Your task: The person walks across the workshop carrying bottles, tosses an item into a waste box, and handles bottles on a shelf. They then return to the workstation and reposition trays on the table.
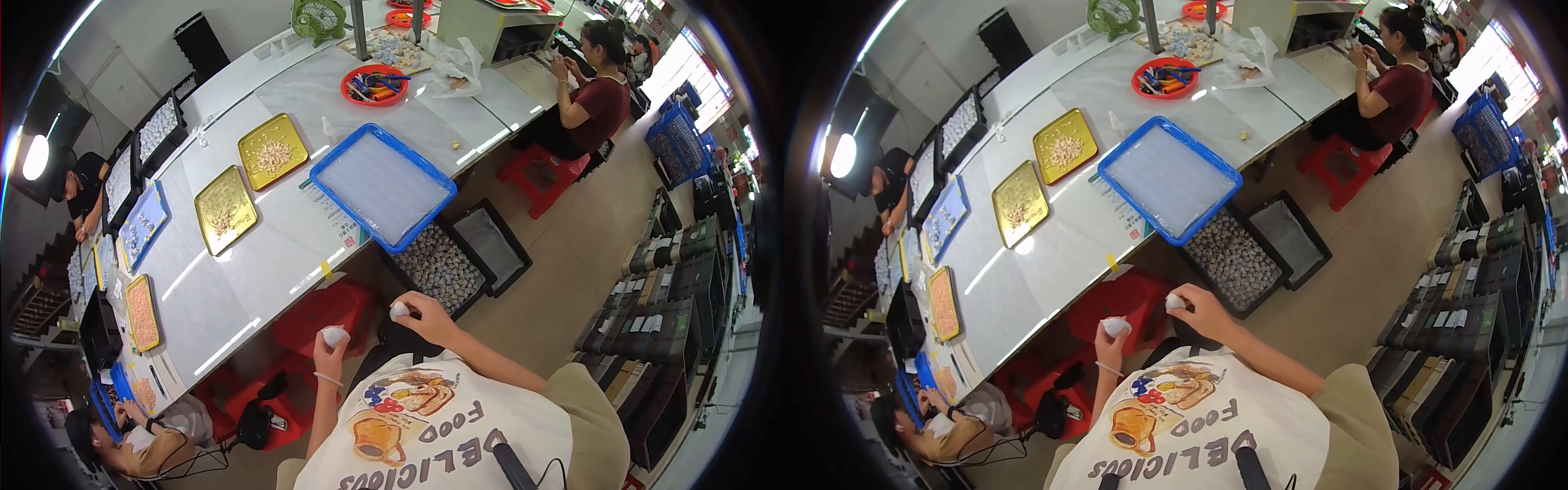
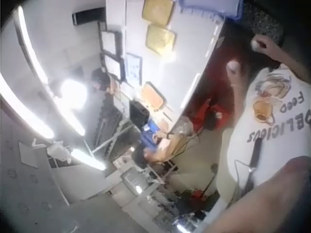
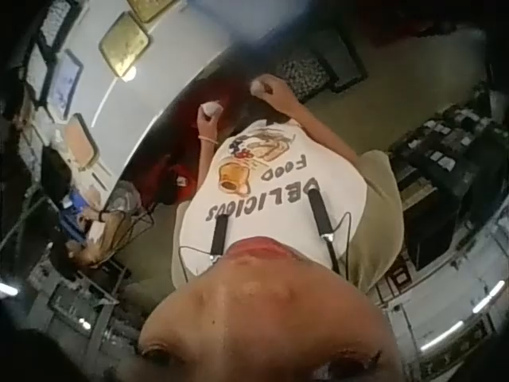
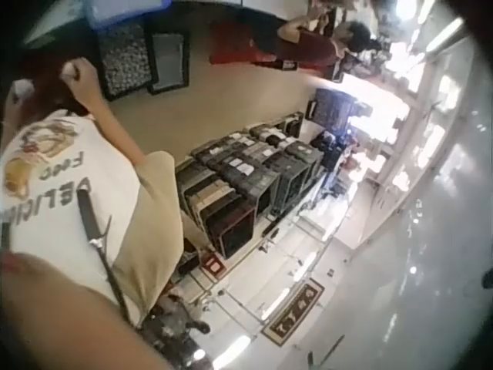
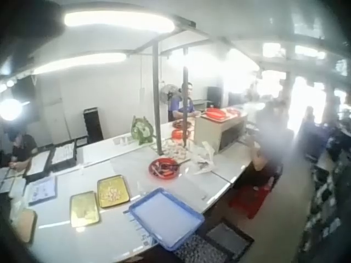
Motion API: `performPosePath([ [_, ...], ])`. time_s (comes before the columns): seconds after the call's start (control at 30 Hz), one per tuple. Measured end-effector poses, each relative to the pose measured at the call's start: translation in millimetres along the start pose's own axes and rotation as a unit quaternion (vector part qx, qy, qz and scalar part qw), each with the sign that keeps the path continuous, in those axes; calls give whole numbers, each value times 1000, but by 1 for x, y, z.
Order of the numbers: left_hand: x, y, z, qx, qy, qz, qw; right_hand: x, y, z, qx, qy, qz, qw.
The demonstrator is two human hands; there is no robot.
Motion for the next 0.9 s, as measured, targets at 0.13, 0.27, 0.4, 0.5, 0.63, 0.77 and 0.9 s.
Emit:
performPosePath([
  [0.13, -5, 26, 19, 44, 25, -4, 999, -16, 8, -22, -39, -19, 25, 999],
  [0.27, -14, 48, 30, 60, 41, 0, 997, -32, 35, -43, -75, -15, 49, 996],
  [0.4, -8, 75, 26, 54, 42, -12, 998, -34, 78, -58, -92, -5, 46, 995],
  [0.5, -9, 96, 22, 36, 45, -24, 998, -38, 114, -64, -86, -17, 48, 995],
  [0.63, -20, 136, 23, -17, -4, -30, 999, -35, 169, -68, -54, -47, 43, 997],
  [0.77, -34, 177, 29, -29, 13, -45, 999, -39, 229, -83, -53, -43, 13, 998],
  [0.9, -65, 203, 27, -93, 129, 0, 987, -48, 294, -106, -61, -60, 1, 996],
])
Point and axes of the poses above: each hand's wrist, its own y-axis towards the middle knuckle, its own z-axis out of the palm, x = y × z, the point moved 9 cm from there along y, towards the middle knuckle, and after that the axes turned 1 degree about -z, right-handed, at the moved point
